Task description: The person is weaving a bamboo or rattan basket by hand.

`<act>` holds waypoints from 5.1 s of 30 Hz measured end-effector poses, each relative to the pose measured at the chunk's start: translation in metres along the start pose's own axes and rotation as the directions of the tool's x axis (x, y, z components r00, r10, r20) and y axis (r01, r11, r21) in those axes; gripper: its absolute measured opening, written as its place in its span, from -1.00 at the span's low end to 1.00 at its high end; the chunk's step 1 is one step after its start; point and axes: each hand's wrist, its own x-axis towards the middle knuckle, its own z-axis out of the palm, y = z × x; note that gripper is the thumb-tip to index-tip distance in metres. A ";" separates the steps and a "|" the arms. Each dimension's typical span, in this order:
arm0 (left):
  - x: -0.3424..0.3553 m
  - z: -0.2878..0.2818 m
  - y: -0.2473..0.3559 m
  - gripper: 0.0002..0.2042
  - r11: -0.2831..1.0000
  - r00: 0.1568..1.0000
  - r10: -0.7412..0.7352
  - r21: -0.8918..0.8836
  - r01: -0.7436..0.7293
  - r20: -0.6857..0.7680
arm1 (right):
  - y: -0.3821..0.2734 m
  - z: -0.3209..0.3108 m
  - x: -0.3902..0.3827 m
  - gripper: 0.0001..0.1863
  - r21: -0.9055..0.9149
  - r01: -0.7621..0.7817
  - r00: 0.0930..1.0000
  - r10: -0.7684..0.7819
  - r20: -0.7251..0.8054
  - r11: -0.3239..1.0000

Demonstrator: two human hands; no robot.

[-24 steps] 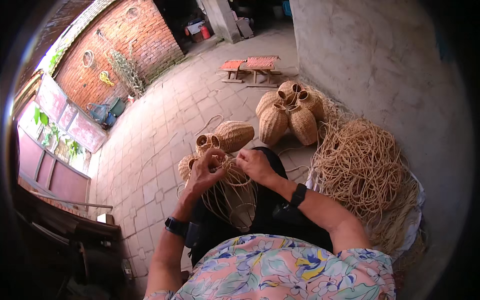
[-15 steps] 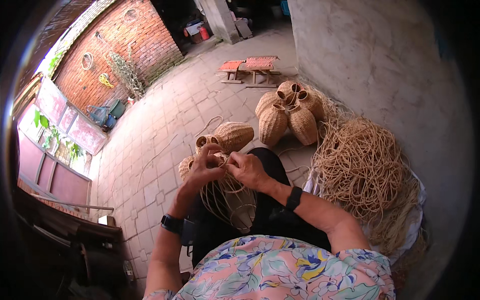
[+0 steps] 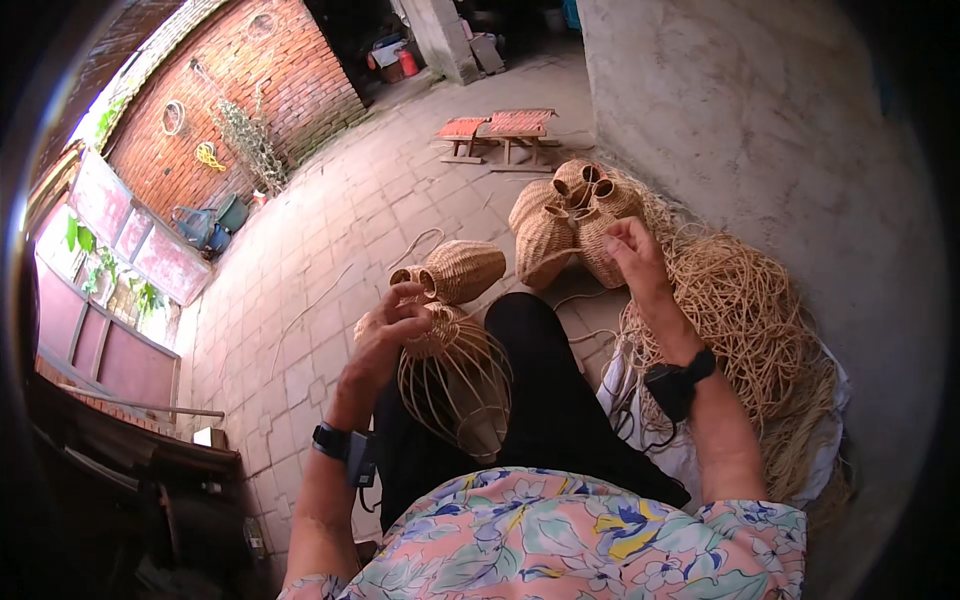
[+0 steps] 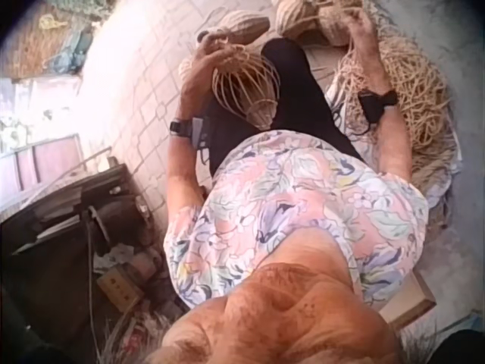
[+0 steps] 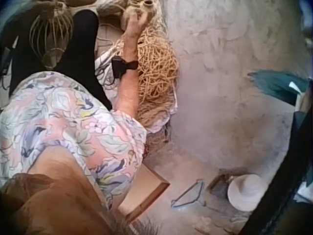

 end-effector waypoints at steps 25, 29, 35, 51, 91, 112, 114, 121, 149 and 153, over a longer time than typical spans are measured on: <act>-0.002 -0.005 -0.029 -0.74 0.965 0.973 0.229 -0.122 -0.232 -0.035 | 0.021 0.159 0.003 -0.83 -0.396 0.889 0.434 -0.149 0.889 0.228; -0.005 0.000 -0.022 -0.75 0.870 0.966 0.257 0.430 -0.240 0.019 | 0.018 0.170 -0.011 -0.78 -0.446 0.833 0.500 -0.104 0.860 0.327; -0.004 0.000 -0.017 -0.73 0.824 0.942 0.314 0.460 -0.332 0.117 | 0.002 0.166 -0.011 -0.86 -0.555 0.580 0.624 0.112 0.773 0.596; 0.004 -0.019 -0.048 -0.81 0.975 0.983 0.178 0.131 -0.182 0.046 | -0.112 0.088 -0.037 -0.85 -0.233 0.173 0.781 0.011 0.625 0.957; 0.009 -0.006 -0.035 -0.87 0.976 0.995 0.094 0.195 -0.096 0.019 | 0.063 0.130 -0.063 -0.83 -0.640 0.411 0.887 -0.122 0.446 0.650; 0.006 0.018 -0.037 -0.79 0.756 0.929 0.330 0.636 -0.154 -0.168 | 0.079 0.155 -0.026 -0.86 -0.505 0.377 0.907 -0.201 0.369 0.776; 0.003 0.014 -0.035 -0.76 0.913 0.960 0.239 0.370 -0.171 -0.146 | 0.077 0.156 -0.020 -0.86 -0.481 0.406 0.904 -0.264 0.338 0.777; -0.007 0.001 -0.025 -0.74 0.993 0.993 0.111 0.051 -0.109 -0.035 | 0.066 0.166 -0.011 -0.81 -0.558 0.614 0.765 -0.248 0.594 0.559; 0.002 -0.004 -0.027 -0.75 0.910 0.998 0.065 0.408 -0.067 0.018 | 0.053 0.116 -0.081 -0.81 -0.694 0.523 0.811 -0.039 0.584 0.494; 0.007 -0.008 -0.033 -0.74 0.925 0.996 0.074 0.370 -0.086 0.046 | 0.022 0.044 -0.047 -0.74 -0.757 0.253 0.851 0.234 0.470 0.602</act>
